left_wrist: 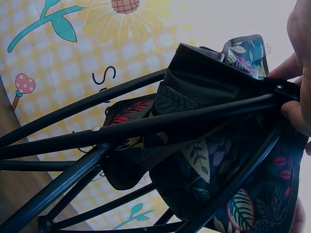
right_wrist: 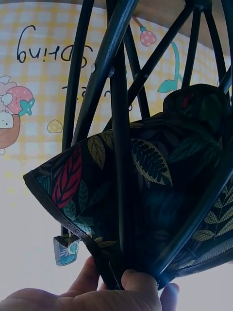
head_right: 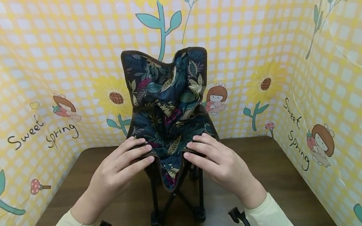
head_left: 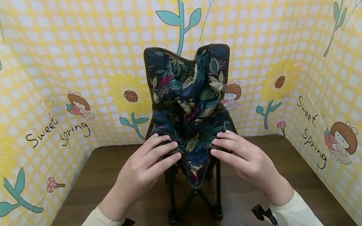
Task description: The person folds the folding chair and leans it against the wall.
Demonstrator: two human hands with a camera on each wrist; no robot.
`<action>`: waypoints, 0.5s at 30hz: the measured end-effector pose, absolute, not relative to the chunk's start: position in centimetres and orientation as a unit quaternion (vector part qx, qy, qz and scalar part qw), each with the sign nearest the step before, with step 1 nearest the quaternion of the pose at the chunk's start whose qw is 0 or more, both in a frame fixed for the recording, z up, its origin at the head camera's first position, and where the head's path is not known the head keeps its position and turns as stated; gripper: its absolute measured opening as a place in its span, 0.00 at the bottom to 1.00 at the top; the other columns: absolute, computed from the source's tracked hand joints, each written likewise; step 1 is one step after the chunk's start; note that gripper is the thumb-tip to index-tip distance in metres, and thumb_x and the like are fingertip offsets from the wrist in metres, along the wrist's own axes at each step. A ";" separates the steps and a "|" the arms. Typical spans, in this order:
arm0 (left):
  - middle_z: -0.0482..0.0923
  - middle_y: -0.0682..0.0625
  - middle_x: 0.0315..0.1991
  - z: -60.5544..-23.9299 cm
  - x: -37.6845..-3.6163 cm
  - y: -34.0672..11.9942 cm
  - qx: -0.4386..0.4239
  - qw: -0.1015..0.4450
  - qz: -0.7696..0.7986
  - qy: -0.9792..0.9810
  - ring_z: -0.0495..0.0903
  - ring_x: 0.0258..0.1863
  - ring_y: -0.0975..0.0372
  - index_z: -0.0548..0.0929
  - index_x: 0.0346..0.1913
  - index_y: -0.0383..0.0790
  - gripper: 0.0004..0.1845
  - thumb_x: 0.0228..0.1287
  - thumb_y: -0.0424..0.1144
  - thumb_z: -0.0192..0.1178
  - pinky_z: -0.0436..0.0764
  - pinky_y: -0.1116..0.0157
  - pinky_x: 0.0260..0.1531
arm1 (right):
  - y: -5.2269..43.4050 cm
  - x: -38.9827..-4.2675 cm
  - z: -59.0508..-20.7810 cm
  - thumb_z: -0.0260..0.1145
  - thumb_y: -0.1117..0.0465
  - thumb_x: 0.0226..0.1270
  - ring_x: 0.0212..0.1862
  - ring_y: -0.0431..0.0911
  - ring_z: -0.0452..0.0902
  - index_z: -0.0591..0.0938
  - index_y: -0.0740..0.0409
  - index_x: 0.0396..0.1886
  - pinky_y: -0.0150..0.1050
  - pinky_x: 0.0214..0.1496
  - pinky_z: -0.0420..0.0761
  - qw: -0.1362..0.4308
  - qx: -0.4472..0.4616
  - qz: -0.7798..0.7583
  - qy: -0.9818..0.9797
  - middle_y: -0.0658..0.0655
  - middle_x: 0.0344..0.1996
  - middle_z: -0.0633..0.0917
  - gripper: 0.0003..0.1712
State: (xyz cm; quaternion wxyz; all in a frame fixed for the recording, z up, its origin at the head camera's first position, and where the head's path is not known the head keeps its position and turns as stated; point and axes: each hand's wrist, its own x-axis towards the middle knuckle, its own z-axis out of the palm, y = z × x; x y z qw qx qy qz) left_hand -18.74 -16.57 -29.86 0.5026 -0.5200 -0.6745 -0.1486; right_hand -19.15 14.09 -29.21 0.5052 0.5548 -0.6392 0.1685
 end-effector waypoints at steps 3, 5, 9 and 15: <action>0.85 0.41 0.55 -29.8 -18.8 -16.6 -0.521 0.504 -0.151 -0.672 0.84 0.55 0.44 0.87 0.56 0.39 0.15 0.78 0.28 0.53 0.78 0.45 0.64 | 13.9 -19.2 -29.2 0.58 0.71 0.78 0.51 0.63 0.85 0.87 0.64 0.52 0.55 0.60 0.83 0.503 0.553 0.169 -0.642 0.66 0.49 0.87 0.14; 0.84 0.41 0.56 -29.8 -18.9 -16.6 -0.522 0.504 -0.152 -0.671 0.83 0.55 0.44 0.87 0.56 0.39 0.15 0.78 0.28 0.53 0.78 0.45 0.64 | 13.7 -19.2 -29.2 0.58 0.71 0.78 0.51 0.63 0.85 0.87 0.64 0.52 0.55 0.60 0.83 0.502 0.553 0.168 -0.644 0.65 0.49 0.87 0.13; 0.84 0.41 0.56 -29.8 -18.9 -16.6 -0.524 0.505 -0.155 -0.668 0.83 0.56 0.44 0.87 0.56 0.39 0.15 0.78 0.28 0.53 0.78 0.45 0.63 | 13.5 -19.2 -29.2 0.58 0.70 0.78 0.51 0.62 0.85 0.87 0.63 0.53 0.55 0.61 0.83 0.500 0.552 0.166 -0.647 0.65 0.50 0.87 0.13; 0.85 0.41 0.55 -29.7 -19.0 -16.4 -0.526 0.506 -0.160 -0.664 0.83 0.55 0.43 0.88 0.55 0.38 0.14 0.78 0.28 0.53 0.80 0.43 0.60 | 13.3 -19.2 -29.1 0.58 0.69 0.79 0.52 0.62 0.85 0.87 0.63 0.52 0.54 0.61 0.83 0.499 0.552 0.165 -0.648 0.65 0.50 0.87 0.13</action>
